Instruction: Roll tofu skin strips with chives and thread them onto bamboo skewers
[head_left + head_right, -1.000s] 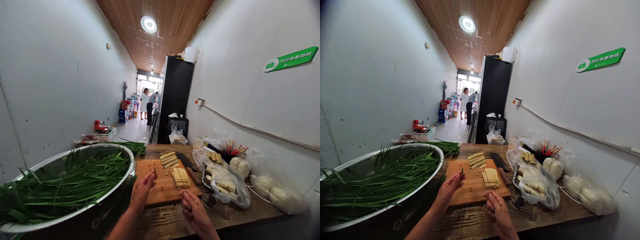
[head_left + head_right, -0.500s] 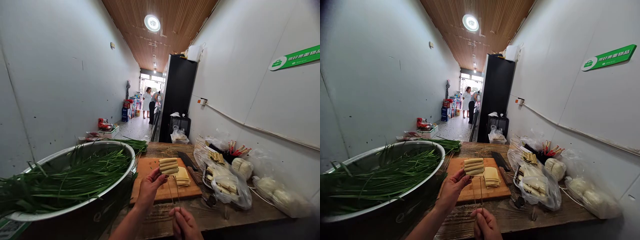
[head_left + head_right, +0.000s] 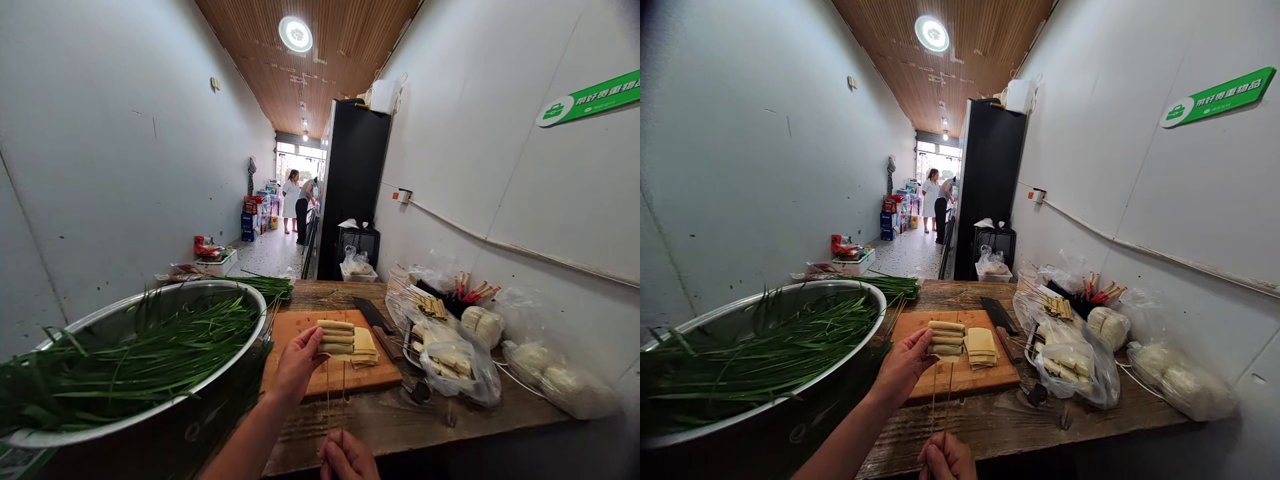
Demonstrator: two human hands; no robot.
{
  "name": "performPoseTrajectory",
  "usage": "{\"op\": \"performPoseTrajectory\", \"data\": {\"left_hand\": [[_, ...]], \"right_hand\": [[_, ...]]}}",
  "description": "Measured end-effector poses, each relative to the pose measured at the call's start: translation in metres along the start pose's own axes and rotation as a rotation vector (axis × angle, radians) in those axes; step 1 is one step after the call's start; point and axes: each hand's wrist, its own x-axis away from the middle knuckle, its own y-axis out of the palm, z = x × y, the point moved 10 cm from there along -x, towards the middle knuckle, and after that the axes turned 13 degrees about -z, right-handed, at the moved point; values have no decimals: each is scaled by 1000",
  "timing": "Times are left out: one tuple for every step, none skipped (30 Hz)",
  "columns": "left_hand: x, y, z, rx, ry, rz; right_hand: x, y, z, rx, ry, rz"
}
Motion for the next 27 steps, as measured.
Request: {"op": "performPoseTrajectory", "data": {"left_hand": [[-2, -1, 0, -11, -10, 0], [-3, -2, 0, -16, -17, -1], [-4, -3, 0, -19, -25, -2], [-4, -4, -1, -22, -32, -3], [-5, -4, -2, -28, -39, -4], [-5, -5, -2, -35, -45, -4], [-5, -6, -2, -43, -48, -2], [-5, -6, -3, -51, -51, 1], [-6, -6, -3, -57, -54, 3], [-6, -5, -2, -60, -57, 0], [-7, -3, -2, -56, -59, -11], [-8, 1, -2, -42, -58, -32], [-9, 6, -2, -19, -57, -61], [-9, 11, -3, 12, -54, -92], [-10, 16, -4, 41, -53, -120], [-10, 19, -5, 63, -51, -139], [-11, 21, -6, 72, -52, -145], [-11, 22, -8, 68, -54, -141], [-11, 21, -9, 55, -56, -133], [-12, 20, -10, 40, -58, -125], [-12, 19, -11, 25, -60, -117], [-12, 18, -11, 13, -62, -110], [-13, 17, -11, 3, -65, -105], [-13, 16, -11, -4, -67, -98], [-13, 16, -11, -9, -71, -95], [-13, 16, -11, -9, -79, -99], [-14, 19, -10, -6, -87, -112]], "right_hand": [[0, 1, 0, 4, 2, 4], [1, 2, -1, 6, 3, 8], [2, 2, -2, 7, 3, 13], [2, 2, -2, 7, 6, 12], [3, 3, -2, 4, 13, 5], [3, 4, -2, -1, 23, -4], [4, 4, -1, -6, 32, -11], [4, 4, 0, -10, 39, -13], [4, 3, 1, -15, 42, -7], [4, 2, 2, -21, 41, 6], [4, 0, 2, -26, 36, 24], [4, -1, 2, -29, 27, 41], [3, -3, 2, -29, 14, 55], [3, -4, 1, -27, -1, 68], [2, -5, 0, -21, -14, 74], [1, -6, -1, -11, -26, 76], [1, -6, -3, -4, -32, 75], [0, -6, -3, 0, -32, 69], [0, -5, -3, 0, -27, 60], [0, -5, -3, -1, -20, 51], [0, -4, -3, -5, -13, 45], [0, -4, -3, -9, -6, 41], [1, -4, -3, -11, -1, 38], [1, -3, -4, -9, -1, 39], [2, -3, -6, -5, -5, 42], [2, -3, -7, 1, -11, 44], [3, -3, -9, 8, -16, 43]]}}
